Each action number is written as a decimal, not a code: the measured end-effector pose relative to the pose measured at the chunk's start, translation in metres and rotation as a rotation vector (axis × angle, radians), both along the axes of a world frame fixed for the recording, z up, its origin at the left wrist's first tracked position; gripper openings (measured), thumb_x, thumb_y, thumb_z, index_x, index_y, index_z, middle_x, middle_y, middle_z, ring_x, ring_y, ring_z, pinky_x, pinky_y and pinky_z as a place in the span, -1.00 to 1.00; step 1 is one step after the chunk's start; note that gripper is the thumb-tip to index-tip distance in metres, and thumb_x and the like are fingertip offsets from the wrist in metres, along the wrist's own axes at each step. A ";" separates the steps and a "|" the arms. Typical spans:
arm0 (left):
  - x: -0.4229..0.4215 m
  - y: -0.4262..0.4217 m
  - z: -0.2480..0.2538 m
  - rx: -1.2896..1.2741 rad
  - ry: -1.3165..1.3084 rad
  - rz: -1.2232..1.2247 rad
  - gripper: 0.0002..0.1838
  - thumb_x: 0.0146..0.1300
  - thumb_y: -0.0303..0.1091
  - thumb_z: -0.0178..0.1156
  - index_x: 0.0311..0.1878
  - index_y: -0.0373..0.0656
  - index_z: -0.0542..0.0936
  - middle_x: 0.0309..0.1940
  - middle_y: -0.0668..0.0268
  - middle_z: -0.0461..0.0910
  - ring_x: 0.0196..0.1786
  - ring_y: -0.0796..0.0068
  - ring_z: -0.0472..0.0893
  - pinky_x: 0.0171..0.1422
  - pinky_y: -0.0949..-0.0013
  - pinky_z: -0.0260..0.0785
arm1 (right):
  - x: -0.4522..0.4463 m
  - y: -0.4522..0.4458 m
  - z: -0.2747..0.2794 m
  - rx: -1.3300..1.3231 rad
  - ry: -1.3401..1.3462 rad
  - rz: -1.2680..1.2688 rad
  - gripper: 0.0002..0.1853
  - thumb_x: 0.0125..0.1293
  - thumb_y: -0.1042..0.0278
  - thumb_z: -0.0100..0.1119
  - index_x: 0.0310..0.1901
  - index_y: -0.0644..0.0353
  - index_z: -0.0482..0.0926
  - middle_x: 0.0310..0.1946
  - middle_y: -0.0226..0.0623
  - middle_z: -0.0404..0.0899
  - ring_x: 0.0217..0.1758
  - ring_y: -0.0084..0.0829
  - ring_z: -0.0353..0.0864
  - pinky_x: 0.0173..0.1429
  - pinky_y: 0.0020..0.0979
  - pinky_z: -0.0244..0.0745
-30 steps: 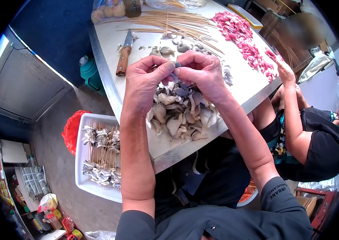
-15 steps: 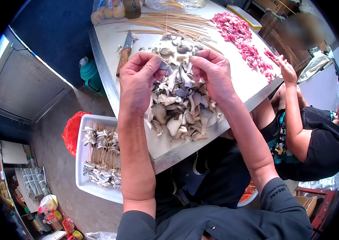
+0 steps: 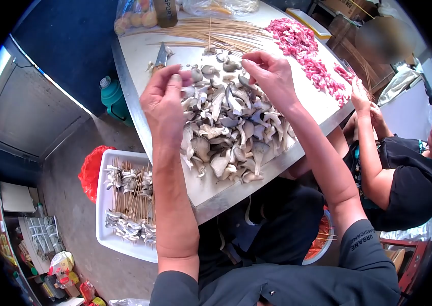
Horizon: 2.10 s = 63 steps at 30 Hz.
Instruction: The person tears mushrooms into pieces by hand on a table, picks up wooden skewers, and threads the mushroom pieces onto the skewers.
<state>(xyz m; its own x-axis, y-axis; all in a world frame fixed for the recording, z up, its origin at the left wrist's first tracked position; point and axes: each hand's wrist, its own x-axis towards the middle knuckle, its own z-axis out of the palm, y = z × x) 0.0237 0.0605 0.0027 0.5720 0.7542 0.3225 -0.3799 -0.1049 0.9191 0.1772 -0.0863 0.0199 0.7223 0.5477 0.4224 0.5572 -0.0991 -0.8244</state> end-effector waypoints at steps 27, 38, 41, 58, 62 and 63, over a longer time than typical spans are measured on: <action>0.001 0.011 -0.008 -0.210 -0.082 0.076 -0.83 0.36 -0.42 0.16 -0.06 -0.29 0.56 -0.28 0.23 0.66 -0.37 0.51 0.65 -0.33 0.56 0.39 | 0.029 0.061 -0.001 -0.242 0.068 0.227 -0.77 0.05 0.28 0.39 -0.33 0.27 0.69 -0.47 -0.31 0.66 -0.42 -0.56 0.61 -0.33 -0.50 0.52; -0.004 0.001 -0.001 -0.133 0.047 -0.219 -0.80 0.34 -0.31 0.25 -0.21 -0.29 0.64 -0.46 0.32 0.65 -0.45 0.62 0.62 -0.43 0.63 0.37 | -0.034 0.032 0.000 -0.014 0.167 0.368 -0.77 0.18 0.36 0.37 -0.23 0.35 0.65 -0.44 -0.40 0.64 -0.38 -0.68 0.56 -0.28 -0.58 0.51; -0.005 0.001 -0.001 -0.116 0.061 -0.264 -0.82 0.34 -0.33 0.24 -0.23 -0.28 0.65 -0.46 0.32 0.65 -0.43 0.61 0.62 -0.39 0.61 0.39 | -0.035 0.029 0.007 0.021 0.177 0.399 -0.78 0.21 0.39 0.35 -0.19 0.36 0.65 -0.41 -0.37 0.66 -0.33 -0.67 0.60 -0.23 -0.58 0.55; -0.005 -0.001 -0.001 -0.364 -0.061 -0.415 -0.85 0.31 -0.36 0.27 -0.29 -0.25 0.63 -0.44 0.31 0.64 -0.46 0.58 0.57 -0.32 0.57 0.40 | -0.039 0.027 0.003 0.242 0.569 0.468 -0.92 0.22 0.53 0.29 -0.29 0.29 0.58 -0.48 -0.37 0.60 -0.54 -0.63 0.57 -0.41 -0.60 0.53; -0.004 0.001 -0.002 -0.392 -0.124 -0.387 -0.88 0.34 -0.38 0.23 -0.25 -0.25 0.60 -0.40 0.29 0.64 -0.40 0.55 0.59 -0.26 0.53 0.43 | -0.030 0.018 0.001 0.294 0.571 0.410 -0.91 0.20 0.53 0.29 -0.31 0.33 0.57 -0.50 -0.34 0.60 -0.55 -0.59 0.58 -0.44 -0.55 0.55; -0.003 0.003 -0.004 -0.385 -0.143 -0.378 -0.89 0.35 -0.40 0.21 -0.23 -0.24 0.59 -0.37 0.29 0.64 -0.37 0.53 0.60 -0.22 0.50 0.45 | -0.028 0.013 0.002 0.294 0.562 0.364 -0.91 0.20 0.53 0.29 -0.32 0.32 0.56 -0.50 -0.34 0.60 -0.56 -0.60 0.57 -0.44 -0.55 0.55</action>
